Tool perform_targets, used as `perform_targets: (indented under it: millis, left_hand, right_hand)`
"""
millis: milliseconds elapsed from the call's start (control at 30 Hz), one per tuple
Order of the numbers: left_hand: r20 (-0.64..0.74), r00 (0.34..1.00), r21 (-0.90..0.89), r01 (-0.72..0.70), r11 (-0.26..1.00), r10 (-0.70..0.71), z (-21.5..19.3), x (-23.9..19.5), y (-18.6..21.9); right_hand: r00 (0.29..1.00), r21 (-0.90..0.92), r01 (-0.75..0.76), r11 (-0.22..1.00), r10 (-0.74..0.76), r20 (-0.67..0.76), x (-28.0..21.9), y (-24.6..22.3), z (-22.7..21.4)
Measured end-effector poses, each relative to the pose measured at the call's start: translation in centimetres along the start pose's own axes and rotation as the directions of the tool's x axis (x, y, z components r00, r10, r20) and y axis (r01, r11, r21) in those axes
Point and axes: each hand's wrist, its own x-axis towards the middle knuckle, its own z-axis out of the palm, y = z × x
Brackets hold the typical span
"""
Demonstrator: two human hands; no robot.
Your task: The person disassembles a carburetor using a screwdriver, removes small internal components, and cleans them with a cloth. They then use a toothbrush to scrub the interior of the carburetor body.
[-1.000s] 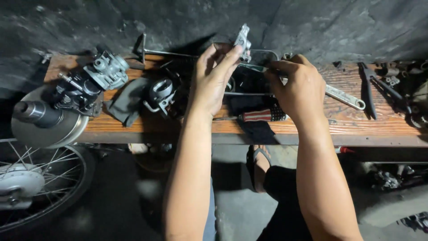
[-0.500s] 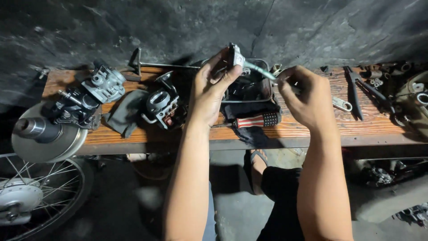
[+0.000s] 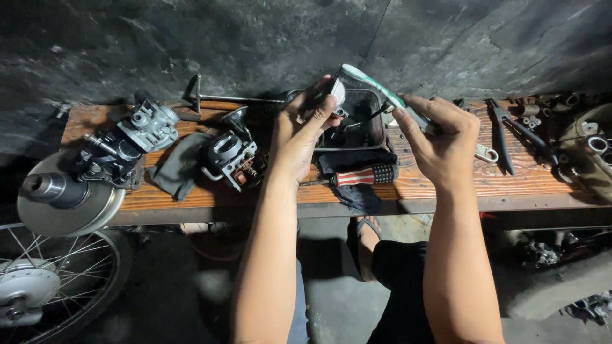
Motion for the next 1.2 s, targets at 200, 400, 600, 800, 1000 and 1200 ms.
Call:
perform_targets:
  millis: [200,400,600,800,1000,1200]
  left_hand:
    - [-0.012,1.000,-0.008,-0.027,1.000,0.027,0.3,0.2,0.4]
    - [-0.026,0.998,-0.016,-0.049,0.999,0.048,0.6,0.2,0.6]
    - [-0.042,0.997,-0.020,-0.070,0.997,0.069,0.5,0.2,0.8]
    - [-0.058,0.995,-0.011,-0.080,0.997,0.079,-0.4,0.1,0.5]
    - [-0.046,0.995,0.007,-0.084,0.996,0.084,-1.3,0.4,-0.6]
    - [0.045,0.997,-0.087,-0.057,0.995,0.061,-1.2,0.3,0.5]
  right_hand:
    - [0.999,-0.064,0.037,0.997,-0.036,0.014,0.2,-0.4,0.0]
    - [0.997,-0.128,0.069,0.989,-0.065,0.033,0.3,-0.9,0.1]
    - [0.994,-0.186,0.101,0.977,-0.092,0.056,0.3,-1.7,0.7]
    - [0.988,-0.337,0.149,0.930,-0.122,0.099,0.6,-3.6,1.9]
    - [0.989,-0.459,0.151,0.875,-0.129,0.079,0.8,-2.7,2.8]
    - [0.984,0.148,-0.153,0.977,0.137,0.118,0.2,-1.5,1.0]
